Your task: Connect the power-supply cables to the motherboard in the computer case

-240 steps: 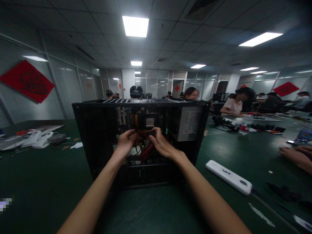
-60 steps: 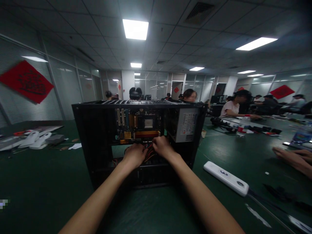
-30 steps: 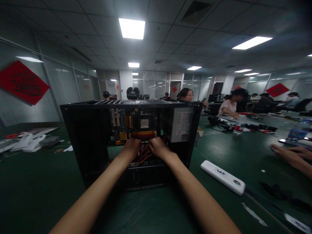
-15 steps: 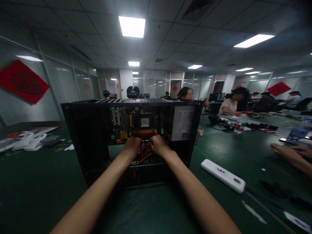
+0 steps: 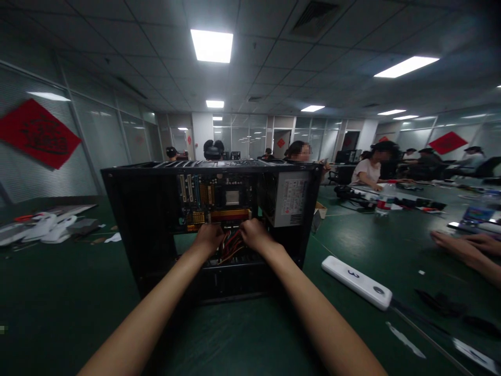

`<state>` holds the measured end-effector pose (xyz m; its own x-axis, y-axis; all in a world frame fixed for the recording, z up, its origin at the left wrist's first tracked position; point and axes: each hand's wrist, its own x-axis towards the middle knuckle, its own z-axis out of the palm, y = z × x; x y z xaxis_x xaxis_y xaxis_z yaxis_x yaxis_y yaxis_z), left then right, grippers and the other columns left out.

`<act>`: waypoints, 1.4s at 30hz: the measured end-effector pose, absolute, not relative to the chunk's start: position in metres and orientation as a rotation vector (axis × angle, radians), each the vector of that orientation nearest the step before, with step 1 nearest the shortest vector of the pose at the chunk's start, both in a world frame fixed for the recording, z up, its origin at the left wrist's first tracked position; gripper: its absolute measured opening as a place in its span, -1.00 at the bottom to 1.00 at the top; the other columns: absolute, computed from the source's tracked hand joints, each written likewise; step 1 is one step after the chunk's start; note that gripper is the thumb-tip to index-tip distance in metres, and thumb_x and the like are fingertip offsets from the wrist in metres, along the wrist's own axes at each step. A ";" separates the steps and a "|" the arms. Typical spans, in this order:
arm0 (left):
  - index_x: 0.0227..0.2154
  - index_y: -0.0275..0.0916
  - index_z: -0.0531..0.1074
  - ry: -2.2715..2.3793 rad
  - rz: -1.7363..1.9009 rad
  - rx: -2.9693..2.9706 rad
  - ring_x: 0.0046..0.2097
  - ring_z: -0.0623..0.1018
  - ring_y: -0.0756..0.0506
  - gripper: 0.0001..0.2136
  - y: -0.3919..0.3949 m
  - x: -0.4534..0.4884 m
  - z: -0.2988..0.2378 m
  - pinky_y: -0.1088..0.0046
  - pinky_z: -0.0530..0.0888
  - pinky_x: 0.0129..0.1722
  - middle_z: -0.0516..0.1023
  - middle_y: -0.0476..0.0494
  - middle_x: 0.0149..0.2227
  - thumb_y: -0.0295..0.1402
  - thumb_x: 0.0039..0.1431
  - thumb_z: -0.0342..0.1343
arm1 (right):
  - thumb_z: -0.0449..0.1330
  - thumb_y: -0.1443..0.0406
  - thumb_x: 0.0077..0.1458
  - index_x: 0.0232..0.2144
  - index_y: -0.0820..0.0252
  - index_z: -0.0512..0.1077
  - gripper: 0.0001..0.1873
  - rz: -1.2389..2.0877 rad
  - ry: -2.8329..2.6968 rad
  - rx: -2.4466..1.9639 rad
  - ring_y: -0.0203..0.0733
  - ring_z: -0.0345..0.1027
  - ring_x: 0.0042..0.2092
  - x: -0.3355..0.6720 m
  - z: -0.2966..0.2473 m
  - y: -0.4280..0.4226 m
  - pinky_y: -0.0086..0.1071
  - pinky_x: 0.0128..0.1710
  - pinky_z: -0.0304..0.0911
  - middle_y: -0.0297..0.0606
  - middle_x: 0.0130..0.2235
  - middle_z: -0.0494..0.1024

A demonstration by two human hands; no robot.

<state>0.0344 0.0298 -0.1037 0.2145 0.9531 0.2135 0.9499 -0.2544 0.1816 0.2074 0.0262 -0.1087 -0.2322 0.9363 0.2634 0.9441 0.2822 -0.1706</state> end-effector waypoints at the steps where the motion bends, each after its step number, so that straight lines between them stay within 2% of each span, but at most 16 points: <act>1: -0.26 -0.23 0.61 1.914 0.443 2.444 -0.14 0.59 -0.09 -0.81 0.031 0.035 -0.104 0.52 0.37 -0.23 0.66 -0.16 -0.21 -0.32 0.22 0.11 | 0.05 0.36 0.25 -0.17 0.25 0.57 -0.71 -0.033 -2.245 -1.711 -0.08 0.51 -0.09 0.208 -0.109 0.026 -0.41 -0.18 0.27 0.01 -0.14 0.60; 12: -0.21 -0.19 0.61 1.953 0.502 2.437 -0.10 0.59 -0.12 -0.78 0.044 0.034 -0.112 0.51 0.39 -0.22 0.65 -0.16 -0.17 -0.29 0.21 0.10 | 0.07 0.39 0.23 -0.14 0.25 0.57 -0.71 -0.042 -2.252 -1.707 -0.08 0.50 -0.07 0.207 -0.108 0.027 -0.41 -0.14 0.27 0.03 -0.12 0.60; 17: -0.21 -0.18 0.60 1.965 0.525 2.416 -0.07 0.58 -0.13 -0.79 0.044 0.036 -0.113 0.50 0.39 -0.20 0.64 -0.15 -0.15 -0.29 0.20 0.10 | 0.07 0.39 0.20 -0.19 0.26 0.57 -0.72 -0.068 -2.236 -1.727 -0.06 0.51 -0.10 0.205 -0.109 0.027 -0.41 -0.23 0.27 0.03 -0.14 0.60; 29: -0.25 -0.19 0.58 1.972 0.504 2.403 -0.13 0.59 -0.16 -0.74 0.039 0.039 -0.112 0.46 0.41 -0.25 0.63 -0.20 -0.19 -0.22 0.24 0.01 | 0.06 0.34 0.22 -0.19 0.25 0.56 -0.73 -0.078 -2.228 -1.777 -0.04 0.52 -0.11 0.205 -0.111 0.032 -0.39 -0.23 0.28 0.04 -0.14 0.60; 38: -0.23 -0.24 0.58 1.961 0.440 2.455 -0.12 0.59 -0.14 -0.76 0.046 0.040 -0.110 0.48 0.41 -0.23 0.64 -0.22 -0.18 -0.30 0.23 0.03 | 0.02 0.33 0.26 -0.15 0.22 0.55 -0.70 -0.083 -2.254 -1.744 -0.02 0.52 -0.10 0.207 -0.111 0.033 -0.36 -0.20 0.30 0.04 -0.14 0.59; 42: -0.23 -0.27 0.58 1.898 0.422 2.513 -0.11 0.59 -0.12 -0.71 0.039 0.038 -0.109 0.47 0.41 -0.16 0.63 -0.24 -0.16 -0.37 0.30 -0.07 | 0.00 0.34 0.27 -0.14 0.22 0.54 -0.69 -0.073 -2.272 -1.724 -0.03 0.52 -0.10 0.209 -0.111 0.032 -0.37 -0.22 0.29 0.03 -0.13 0.59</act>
<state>0.0383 0.0391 -0.1085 0.2515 0.9397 0.2316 0.9493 -0.2862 0.1304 0.2090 0.0316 -0.1106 -0.2431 0.9354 0.2570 0.9499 0.2832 -0.1322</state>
